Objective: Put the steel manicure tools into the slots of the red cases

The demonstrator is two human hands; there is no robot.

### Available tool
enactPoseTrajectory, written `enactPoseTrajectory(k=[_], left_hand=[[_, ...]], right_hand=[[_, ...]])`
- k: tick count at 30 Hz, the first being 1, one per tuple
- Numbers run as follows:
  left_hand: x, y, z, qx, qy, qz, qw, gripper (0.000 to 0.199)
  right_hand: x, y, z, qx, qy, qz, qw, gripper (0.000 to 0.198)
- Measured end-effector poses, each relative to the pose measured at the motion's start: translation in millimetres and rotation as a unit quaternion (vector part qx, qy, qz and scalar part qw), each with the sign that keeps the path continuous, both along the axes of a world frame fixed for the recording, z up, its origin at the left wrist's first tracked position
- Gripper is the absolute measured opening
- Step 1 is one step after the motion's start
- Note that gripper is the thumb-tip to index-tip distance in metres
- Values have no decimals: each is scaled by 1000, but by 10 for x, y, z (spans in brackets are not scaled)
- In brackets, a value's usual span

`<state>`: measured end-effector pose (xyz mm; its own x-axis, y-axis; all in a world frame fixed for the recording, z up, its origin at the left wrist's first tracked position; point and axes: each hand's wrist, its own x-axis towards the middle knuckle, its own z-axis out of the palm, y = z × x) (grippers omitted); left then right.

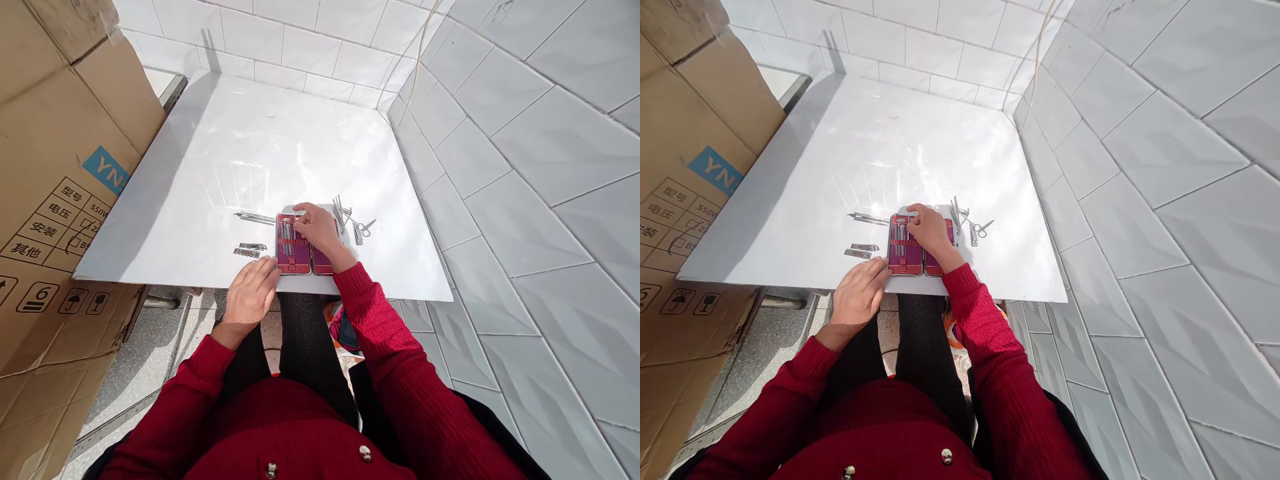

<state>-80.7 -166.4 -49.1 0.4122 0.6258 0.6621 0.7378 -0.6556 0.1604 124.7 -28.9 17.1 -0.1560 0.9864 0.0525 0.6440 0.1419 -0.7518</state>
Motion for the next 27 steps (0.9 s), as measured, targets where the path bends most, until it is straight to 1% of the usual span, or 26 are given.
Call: enactPoseTrajectory(k=[7,11,16,20,27], left_hand=[[-5,-2,-11,-13,2,3,1000,39],[-1,-6,3,-14,3,5,1000,38],[-2,-9,10,-16,8,9,1000,37],[-9,-11,-3,-20,8,9,1000,38],[-5,-9,-2,-28,15,12,999,40]], right_hand=[[-29,-63,38,-2,-39,3,999,41],[-60,-137,56,13,-64,-9,998,38],[-81,-167,18,37,-104,-6,994,31],[-89,-172,0,41,-110,-8,993,29],[-89,-208,10,42,-102,-3,994,31]])
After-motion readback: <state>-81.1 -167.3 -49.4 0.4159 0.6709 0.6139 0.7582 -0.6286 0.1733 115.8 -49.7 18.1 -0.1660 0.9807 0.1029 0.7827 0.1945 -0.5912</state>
